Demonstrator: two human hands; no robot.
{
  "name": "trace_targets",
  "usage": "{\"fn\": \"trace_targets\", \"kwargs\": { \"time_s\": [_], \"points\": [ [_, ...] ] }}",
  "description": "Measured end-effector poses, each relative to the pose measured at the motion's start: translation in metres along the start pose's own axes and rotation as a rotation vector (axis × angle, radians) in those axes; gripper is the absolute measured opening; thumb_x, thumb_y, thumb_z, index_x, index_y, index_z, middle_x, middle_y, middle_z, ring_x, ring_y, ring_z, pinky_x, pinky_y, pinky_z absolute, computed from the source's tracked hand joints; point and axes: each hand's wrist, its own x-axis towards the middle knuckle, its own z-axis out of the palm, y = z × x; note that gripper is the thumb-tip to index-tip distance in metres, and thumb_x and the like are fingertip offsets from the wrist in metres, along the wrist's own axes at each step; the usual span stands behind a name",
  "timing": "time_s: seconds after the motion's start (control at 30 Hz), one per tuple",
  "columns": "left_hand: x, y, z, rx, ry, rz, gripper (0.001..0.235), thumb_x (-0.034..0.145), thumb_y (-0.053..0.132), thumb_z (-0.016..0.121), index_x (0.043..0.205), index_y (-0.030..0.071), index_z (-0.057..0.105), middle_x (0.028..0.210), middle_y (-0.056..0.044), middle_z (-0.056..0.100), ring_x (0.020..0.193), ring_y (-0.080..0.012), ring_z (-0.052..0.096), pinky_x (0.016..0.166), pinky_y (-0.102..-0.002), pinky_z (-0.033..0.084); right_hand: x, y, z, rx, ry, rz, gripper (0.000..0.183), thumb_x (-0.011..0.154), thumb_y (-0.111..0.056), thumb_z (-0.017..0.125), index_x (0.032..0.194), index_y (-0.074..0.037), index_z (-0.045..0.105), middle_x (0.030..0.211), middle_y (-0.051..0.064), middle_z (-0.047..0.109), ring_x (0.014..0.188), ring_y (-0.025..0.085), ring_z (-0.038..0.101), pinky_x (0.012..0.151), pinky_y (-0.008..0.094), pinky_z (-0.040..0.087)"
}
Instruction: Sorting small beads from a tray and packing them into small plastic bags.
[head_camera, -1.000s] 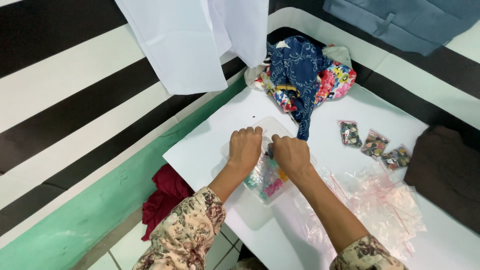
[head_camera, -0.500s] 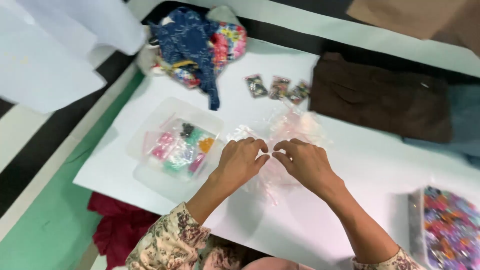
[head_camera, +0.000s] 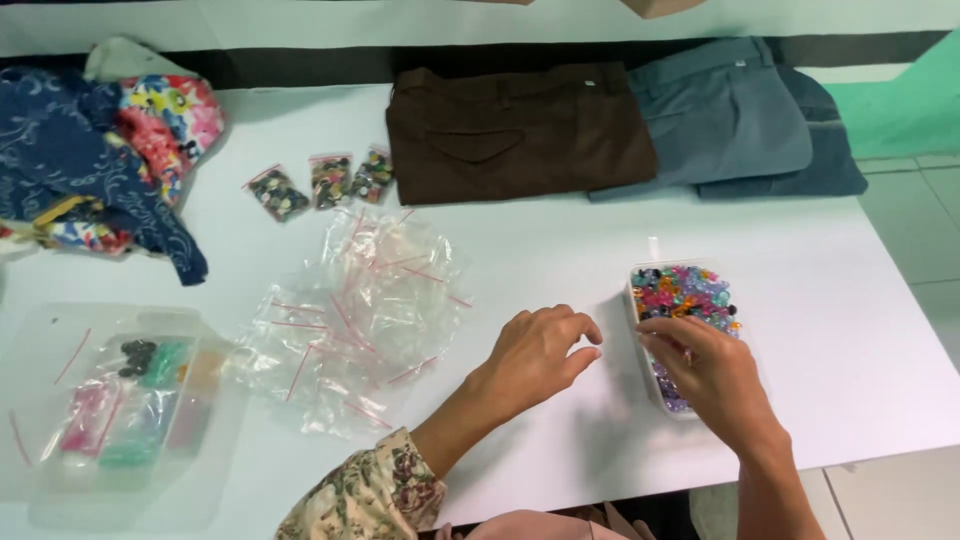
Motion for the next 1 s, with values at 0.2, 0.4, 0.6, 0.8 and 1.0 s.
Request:
{"fn": "trace_targets", "kwargs": {
  "time_s": [0.2,0.4,0.6,0.8,1.0],
  "points": [
    [0.056,0.012,0.058,0.073,0.27,0.183,0.02,0.092,0.017,0.074,0.11,0.012,0.072,0.107,-0.007,0.065,0.097,-0.0296,0.064,0.083,-0.045,0.052,-0.008,0.054,0.0,-0.011,0.215,0.099,0.017,0.096,-0.019,0.071,0.11,-0.02,0.081,0.104,-0.001,0.071,0.069,0.016,0.064,0.066,0.032,0.052],
    [0.094,0.009,0.083,0.336,0.345,0.219,0.022,0.091,0.025,0.073,0.105,0.008,0.072,0.111,-0.011,0.058,0.102,-0.0322,0.062,0.075,-0.042,0.053,0.014,0.069,0.012,-0.028,0.361,-0.042,0.016,0.096,-0.015,0.076,0.111,-0.012,0.08,0.1,0.009,0.066,0.094,0.027,0.07,0.08,0.038,0.06],
    [0.104,0.007,0.089,0.362,0.337,0.207,0.016,0.091,0.022,0.072,0.099,0.007,0.073,0.107,-0.01,0.056,0.099,-0.0318,0.06,0.073,-0.041,0.05,0.032,0.065,0.029,-0.155,0.359,-0.074,0.013,0.096,-0.02,0.076,0.107,-0.013,0.079,0.097,0.007,0.061,0.1,0.024,0.066,0.081,0.035,0.06],
    [0.103,0.005,0.089,0.355,0.386,0.258,0.012,0.088,0.017,0.074,0.098,0.009,0.072,0.107,-0.009,0.055,0.099,-0.0322,0.06,0.072,-0.041,0.048,0.032,0.071,0.037,-0.183,0.4,-0.091,0.011,0.096,-0.019,0.077,0.105,-0.013,0.079,0.099,0.005,0.06,0.103,0.023,0.063,0.083,0.035,0.059],
    [0.079,0.003,0.072,0.373,0.505,0.294,0.014,0.089,0.019,0.074,0.1,0.011,0.07,0.108,-0.007,0.056,0.101,-0.0298,0.061,0.071,-0.04,0.048,0.031,0.066,0.046,-0.097,0.474,-0.209,0.016,0.092,-0.014,0.08,0.108,-0.012,0.079,0.096,0.006,0.058,0.1,0.026,0.062,0.083,0.038,0.056]
  ]
}}
